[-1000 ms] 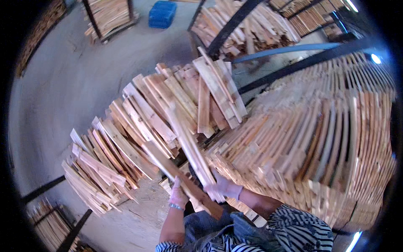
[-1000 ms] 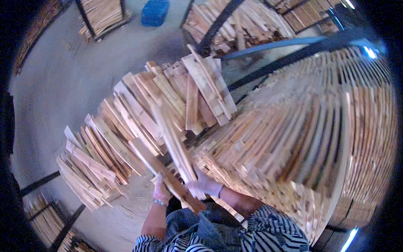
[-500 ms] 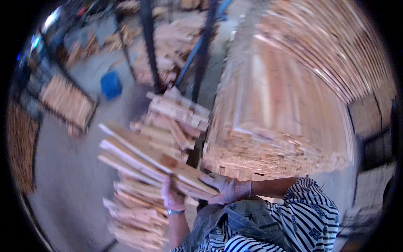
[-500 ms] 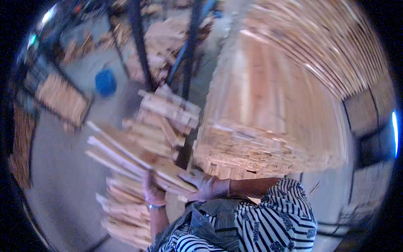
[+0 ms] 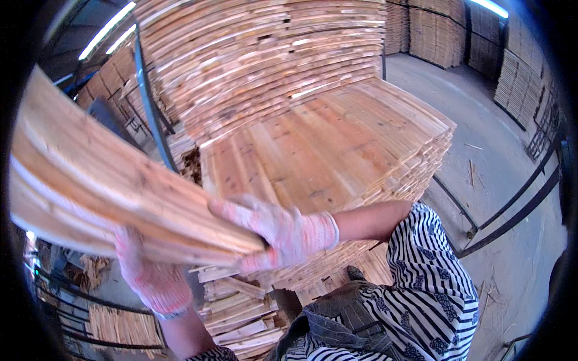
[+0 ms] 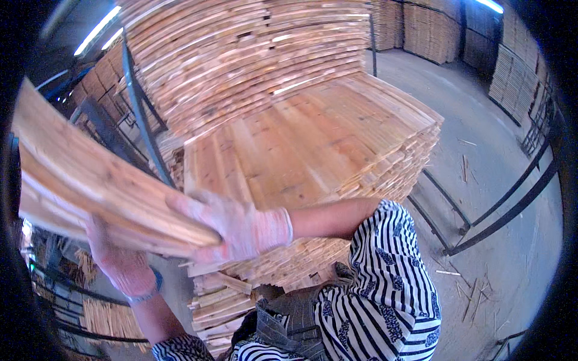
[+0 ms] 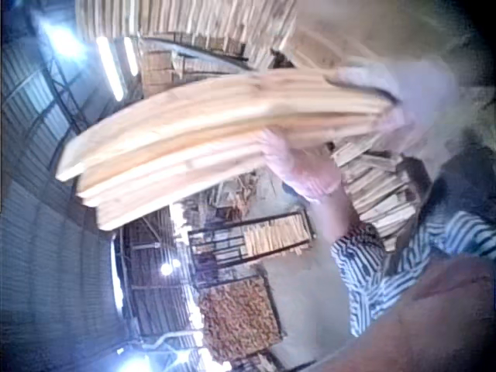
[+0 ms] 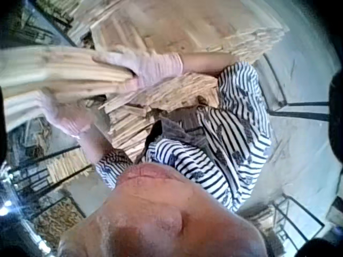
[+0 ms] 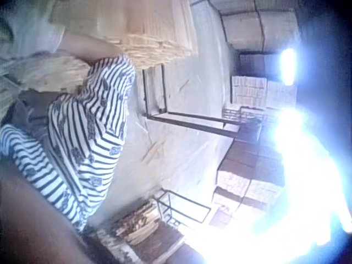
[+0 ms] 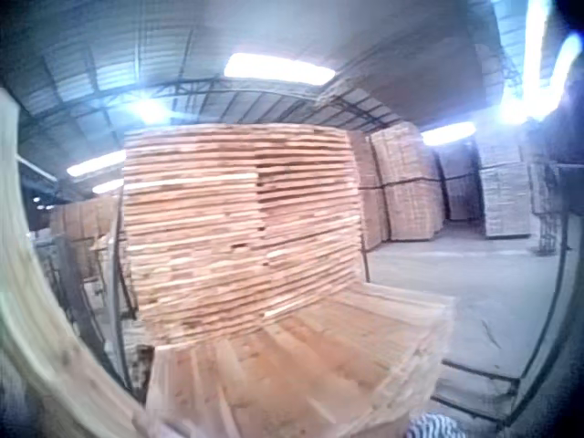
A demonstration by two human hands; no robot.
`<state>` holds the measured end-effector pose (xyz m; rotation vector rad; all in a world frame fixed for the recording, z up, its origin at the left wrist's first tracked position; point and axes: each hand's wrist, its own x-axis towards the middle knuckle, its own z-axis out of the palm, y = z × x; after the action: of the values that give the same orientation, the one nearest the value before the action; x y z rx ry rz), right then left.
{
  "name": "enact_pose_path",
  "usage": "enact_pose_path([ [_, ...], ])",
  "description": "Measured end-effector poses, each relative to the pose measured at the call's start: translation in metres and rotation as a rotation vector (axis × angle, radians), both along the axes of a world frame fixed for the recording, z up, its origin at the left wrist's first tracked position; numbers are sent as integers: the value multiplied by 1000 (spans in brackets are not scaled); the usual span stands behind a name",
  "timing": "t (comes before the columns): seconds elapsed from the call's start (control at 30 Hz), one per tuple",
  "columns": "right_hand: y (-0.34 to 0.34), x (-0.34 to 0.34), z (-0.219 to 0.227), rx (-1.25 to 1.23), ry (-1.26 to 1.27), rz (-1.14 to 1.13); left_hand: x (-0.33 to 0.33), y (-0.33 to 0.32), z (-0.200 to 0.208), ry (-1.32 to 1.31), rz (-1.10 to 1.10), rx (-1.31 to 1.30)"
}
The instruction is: The person repeatedly picks up wooden planks from a large pile and stacks them onto a growing stack. They handle the planks by hand, arranging them in layers and occasionally adjusting the alignment of the stack.
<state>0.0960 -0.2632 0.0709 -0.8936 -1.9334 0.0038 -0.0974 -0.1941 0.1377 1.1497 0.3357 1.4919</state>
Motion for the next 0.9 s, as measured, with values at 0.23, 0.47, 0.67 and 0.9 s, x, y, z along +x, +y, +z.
enact_pose_path([
  [0.23, 31, 126, 65, 136, 189, -141, 141, 52, 27, 187, -204, 84],
  [0.47, 86, 198, 67, 197, 408, -16, 237, 54, 56, 483, -82, 177],
  [0.67, 39, 351, 89, -462, 574, -69, 263, 125, 95, 689, -122, 118],
  [0.9, -91, 478, 47, -659, -100, -523, 316, 158, 94, 1537, 171, 698],
])
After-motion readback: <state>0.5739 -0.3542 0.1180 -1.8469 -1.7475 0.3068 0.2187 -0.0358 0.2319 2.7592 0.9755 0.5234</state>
